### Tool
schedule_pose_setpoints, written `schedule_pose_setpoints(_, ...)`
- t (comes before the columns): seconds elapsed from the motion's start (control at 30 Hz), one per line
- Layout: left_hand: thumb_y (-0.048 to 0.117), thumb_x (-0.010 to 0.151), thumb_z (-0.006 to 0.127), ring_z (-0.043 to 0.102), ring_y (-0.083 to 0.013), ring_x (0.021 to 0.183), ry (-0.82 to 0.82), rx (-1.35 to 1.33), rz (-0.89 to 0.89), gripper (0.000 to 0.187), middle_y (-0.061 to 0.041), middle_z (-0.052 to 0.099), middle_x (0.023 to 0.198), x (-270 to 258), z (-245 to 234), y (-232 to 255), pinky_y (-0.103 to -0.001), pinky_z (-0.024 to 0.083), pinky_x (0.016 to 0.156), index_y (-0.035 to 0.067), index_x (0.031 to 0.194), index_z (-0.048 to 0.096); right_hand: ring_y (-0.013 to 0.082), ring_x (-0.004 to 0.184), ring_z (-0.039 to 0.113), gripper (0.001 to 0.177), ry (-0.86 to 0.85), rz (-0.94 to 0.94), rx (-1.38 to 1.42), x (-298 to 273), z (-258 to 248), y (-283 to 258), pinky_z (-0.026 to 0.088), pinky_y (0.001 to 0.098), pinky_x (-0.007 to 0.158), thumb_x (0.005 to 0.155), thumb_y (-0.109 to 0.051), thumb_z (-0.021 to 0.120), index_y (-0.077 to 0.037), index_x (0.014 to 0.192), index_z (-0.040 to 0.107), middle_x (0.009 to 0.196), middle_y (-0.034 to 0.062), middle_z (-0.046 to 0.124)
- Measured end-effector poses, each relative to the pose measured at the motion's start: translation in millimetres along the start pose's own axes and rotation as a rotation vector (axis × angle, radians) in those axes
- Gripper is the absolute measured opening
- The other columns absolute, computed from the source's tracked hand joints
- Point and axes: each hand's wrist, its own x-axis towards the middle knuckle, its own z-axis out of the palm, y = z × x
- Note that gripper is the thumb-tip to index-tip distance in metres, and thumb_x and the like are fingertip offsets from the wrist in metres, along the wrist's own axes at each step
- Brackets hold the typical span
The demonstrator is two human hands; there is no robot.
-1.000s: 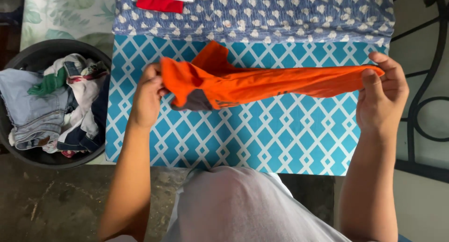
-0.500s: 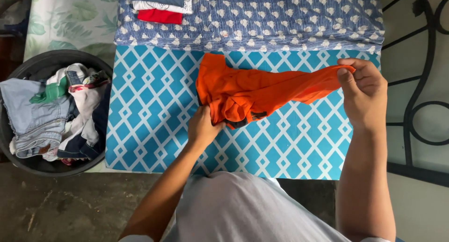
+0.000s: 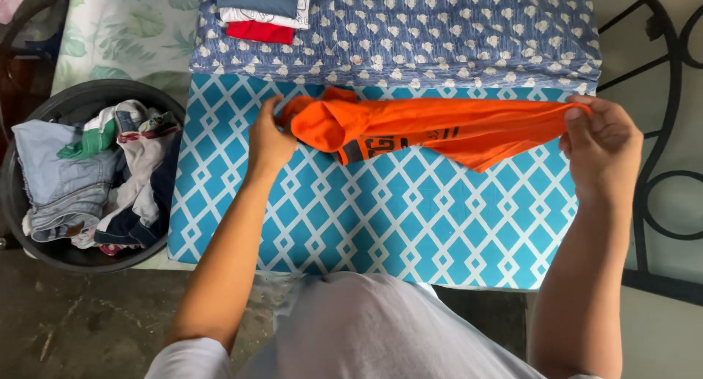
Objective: Folding an orange t-shirt on a bed.
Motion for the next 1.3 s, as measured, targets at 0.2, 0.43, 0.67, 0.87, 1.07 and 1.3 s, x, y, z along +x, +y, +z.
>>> schedule_pose_setpoints(0.2,0.016,0.072,0.086,0.063,-0.0353,0.111,-0.139,0.489,0.355,0.062,-0.011,0.058,0.130,-37.5,34.4,-19.1,-0.047,0.053,0.087,0.016,0.131,0.066,0.0058,0.072,0.058,0.021,-0.122,0.046,-0.163,-8.4,5.1,31.6,0.045,0.0204,0.062,0.108,-0.006,0.064,0.004,0.127,0.068,0.095,0.0044,0.070)
schedule_pose_setpoints(0.43,0.025,0.084,0.079,0.063,-0.0325,0.115,-0.111,0.353,0.321,0.043,-0.007,0.061,0.130,-37.3,61.7,-37.5,-0.046,0.050,0.094,0.011,0.123,0.070,0.0056,0.073,0.059,0.025,-0.134,0.085,-0.226,-13.1,0.1,41.4,0.047,0.0205,0.064,0.108,-0.009,0.065,0.004,0.129,0.069,0.095,0.0059,0.069)
schedule_pose_setpoints(0.67,0.031,0.102,0.060,0.068,-0.0307,0.111,0.106,-0.316,0.323,0.031,-0.016,0.069,0.118,15.6,31.1,9.4,-0.040,0.052,0.098,0.004,0.116,0.064,0.0216,0.082,0.074,0.018,-0.101,0.232,0.066,15.7,-5.0,30.1,0.058,0.0328,0.068,0.112,-0.014,0.050,-0.002,0.127,0.052,0.110,0.0101,0.070)
schedule_pose_setpoints(0.87,0.044,0.100,0.073,0.062,-0.0373,0.123,-0.146,-0.158,0.593,0.067,-0.025,0.062,0.130,75.3,-7.3,54.0,-0.045,0.048,0.102,0.000,0.139,0.041,0.0326,0.116,0.076,0.009,-0.224,0.059,0.424,72.2,-2.7,56.7,0.065,0.0459,0.101,0.121,-0.013,0.052,-0.008,0.128,0.048,0.126,0.0111,0.064)
schedule_pose_setpoints(1.07,0.011,0.093,0.084,0.070,-0.0323,0.120,0.101,-0.043,0.823,0.057,-0.016,0.070,0.128,99.6,-79.3,107.8,-0.041,0.055,0.100,0.002,0.138,0.050,0.0324,0.117,0.072,0.009,-0.192,-0.208,0.516,88.1,-10.8,14.4,0.060,0.0457,0.106,0.126,-0.008,0.053,-0.002,0.133,0.052,0.124,0.0140,0.065)
schedule_pose_setpoints(1.3,-0.003,0.093,0.079,0.069,-0.0238,0.112,0.086,-0.232,0.835,0.037,-0.013,0.069,0.121,15.2,-117.7,103.2,-0.034,0.054,0.098,-0.001,0.125,0.060,0.0254,0.107,0.076,0.016,-0.173,-0.190,0.589,21.6,-26.7,14.2,0.060,0.0427,0.105,0.111,0.005,0.044,0.002,0.120,0.056,0.108,0.0127,0.066)
